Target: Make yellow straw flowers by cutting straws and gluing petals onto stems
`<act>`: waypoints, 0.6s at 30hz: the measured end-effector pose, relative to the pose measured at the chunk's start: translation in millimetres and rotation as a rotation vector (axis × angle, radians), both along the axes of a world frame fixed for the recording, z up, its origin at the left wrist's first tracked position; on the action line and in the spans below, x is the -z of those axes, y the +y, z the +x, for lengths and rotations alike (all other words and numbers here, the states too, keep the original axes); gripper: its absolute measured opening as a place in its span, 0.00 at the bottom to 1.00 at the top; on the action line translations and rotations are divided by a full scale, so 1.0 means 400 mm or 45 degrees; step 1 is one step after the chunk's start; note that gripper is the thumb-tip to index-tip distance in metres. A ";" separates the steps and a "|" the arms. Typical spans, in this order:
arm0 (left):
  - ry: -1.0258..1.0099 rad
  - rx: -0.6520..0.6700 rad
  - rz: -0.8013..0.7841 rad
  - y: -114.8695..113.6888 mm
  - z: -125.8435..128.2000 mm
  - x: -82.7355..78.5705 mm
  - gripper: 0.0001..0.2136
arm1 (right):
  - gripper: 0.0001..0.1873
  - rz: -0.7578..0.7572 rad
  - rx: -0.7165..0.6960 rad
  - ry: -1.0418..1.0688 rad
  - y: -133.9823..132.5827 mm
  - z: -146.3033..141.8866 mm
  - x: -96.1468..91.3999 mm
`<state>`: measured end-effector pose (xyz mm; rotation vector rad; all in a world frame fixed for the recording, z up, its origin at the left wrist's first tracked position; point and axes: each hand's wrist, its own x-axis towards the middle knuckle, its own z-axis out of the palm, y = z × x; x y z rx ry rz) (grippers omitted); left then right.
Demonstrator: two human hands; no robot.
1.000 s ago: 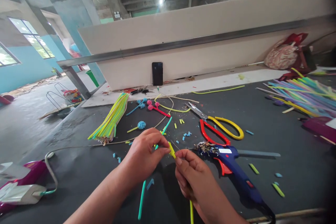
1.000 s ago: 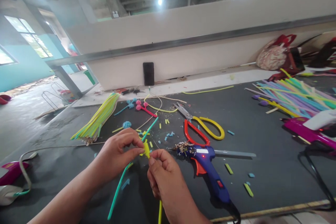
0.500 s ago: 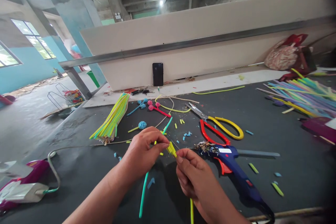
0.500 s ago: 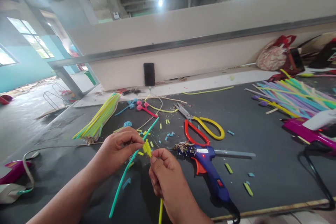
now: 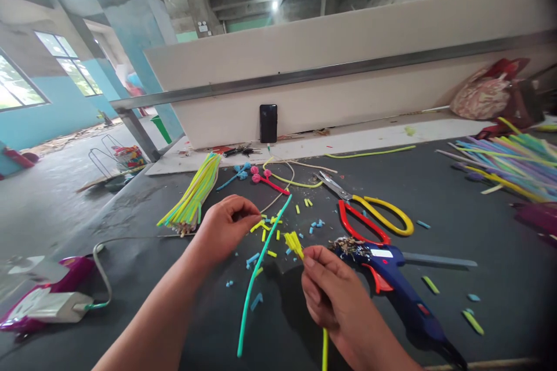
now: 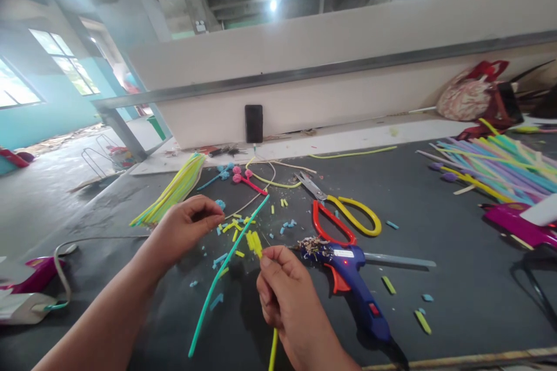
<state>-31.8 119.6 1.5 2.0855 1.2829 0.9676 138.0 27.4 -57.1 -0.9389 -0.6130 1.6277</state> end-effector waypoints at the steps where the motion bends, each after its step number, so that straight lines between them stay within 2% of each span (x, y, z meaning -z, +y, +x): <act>1: 0.096 0.009 -0.035 0.012 -0.012 0.004 0.03 | 0.08 0.014 -0.005 0.007 -0.001 0.001 0.000; 4: 0.423 0.060 -0.084 0.039 -0.029 0.026 0.04 | 0.09 0.048 -0.015 0.004 -0.001 0.004 -0.001; 6: 0.526 0.086 -0.091 0.046 -0.022 0.047 0.05 | 0.10 0.057 -0.011 -0.015 -0.001 0.004 -0.001; 12: 0.565 0.062 -0.033 0.046 0.025 0.103 0.04 | 0.13 0.047 0.016 -0.089 0.000 -0.007 -0.001; 18: 0.563 0.120 -0.023 0.033 0.034 0.102 0.06 | 0.12 0.035 0.116 -0.286 -0.010 -0.016 -0.032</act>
